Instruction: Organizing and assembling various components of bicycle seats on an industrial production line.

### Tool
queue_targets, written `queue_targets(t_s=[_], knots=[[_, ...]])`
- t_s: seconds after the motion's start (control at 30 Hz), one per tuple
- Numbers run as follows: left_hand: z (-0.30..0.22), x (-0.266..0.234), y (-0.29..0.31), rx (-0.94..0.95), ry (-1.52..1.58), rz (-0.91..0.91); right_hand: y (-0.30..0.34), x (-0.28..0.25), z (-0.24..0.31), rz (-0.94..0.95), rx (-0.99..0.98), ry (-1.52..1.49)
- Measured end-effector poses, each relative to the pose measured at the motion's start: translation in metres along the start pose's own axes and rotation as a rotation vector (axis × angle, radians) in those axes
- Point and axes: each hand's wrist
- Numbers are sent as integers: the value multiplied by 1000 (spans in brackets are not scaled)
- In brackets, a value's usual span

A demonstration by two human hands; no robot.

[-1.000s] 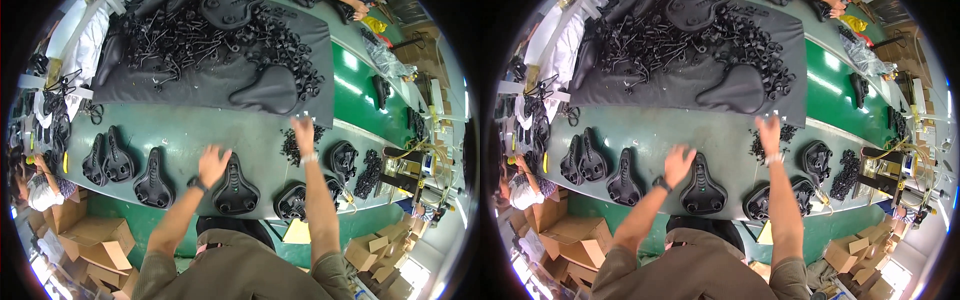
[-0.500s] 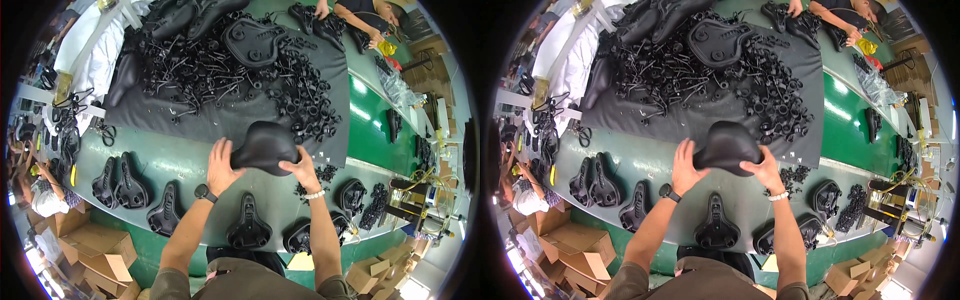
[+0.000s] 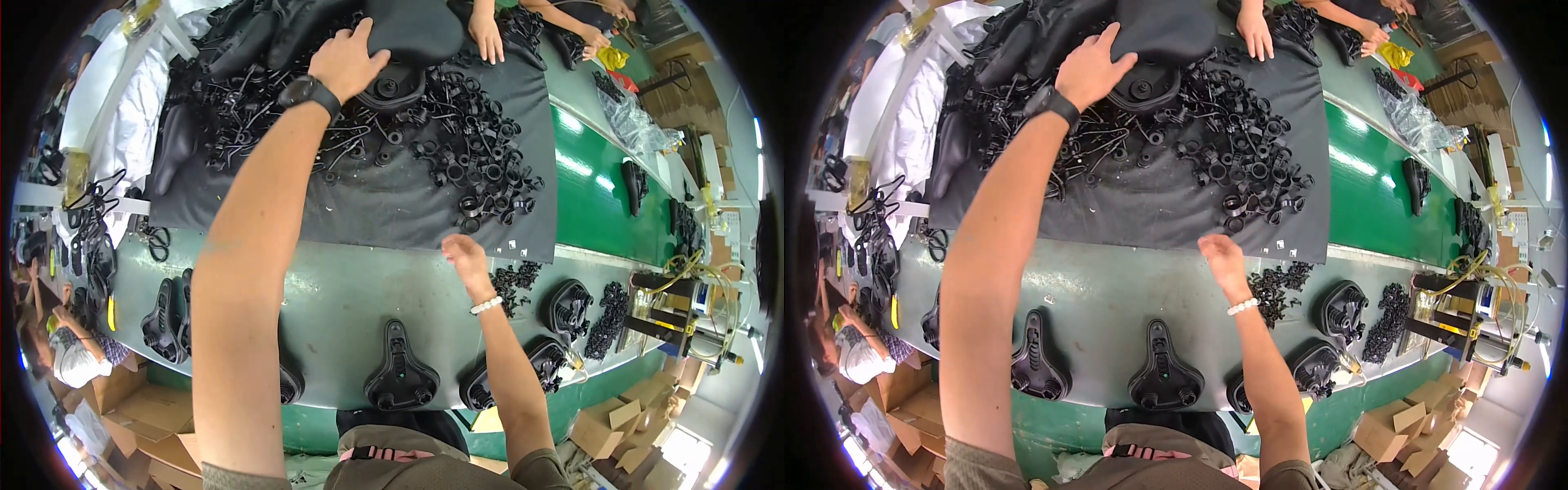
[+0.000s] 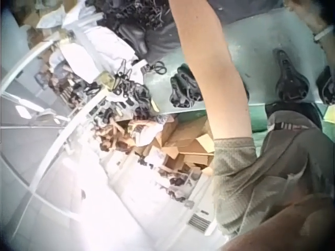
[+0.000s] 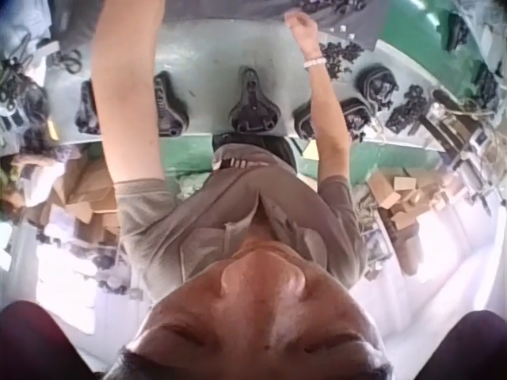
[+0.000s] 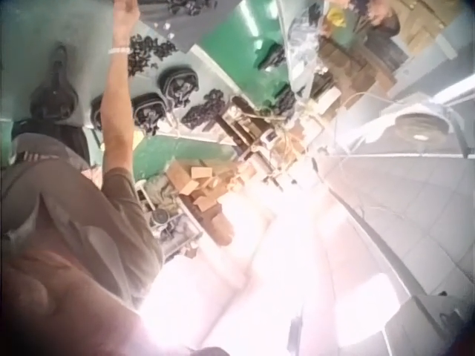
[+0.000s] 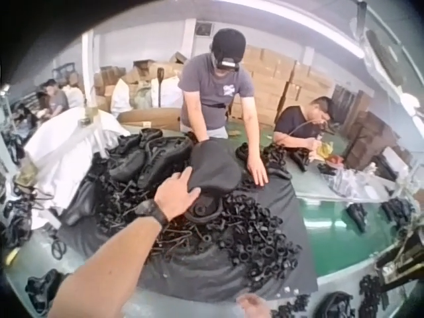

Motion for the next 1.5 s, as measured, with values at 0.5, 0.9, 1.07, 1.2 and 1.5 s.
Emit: queue_targets(t_s=[0.5,0.9,1.07,1.2,1.5], knots=[[63,-82,171,-85,187,154,-130,33,19,-84,-324,1259],[157,-75,505,-607,-311,486,43,12,-5,-36,-365,612],[61,-50,476,-444,-75,352,169,-8,-12,257,237,335],[-5,-90,520,-154,469,678,242,-21,-13,498,13,485],[-23,-96,617,-109,286,833,320,2,-68,275,-383,694]])
Point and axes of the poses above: each hand's wrist, its own y-axis away from the middle knuckle, its own x-axis out of the palm, z = x × y, and after that the axes turned 11 degrees about -x, right-handed
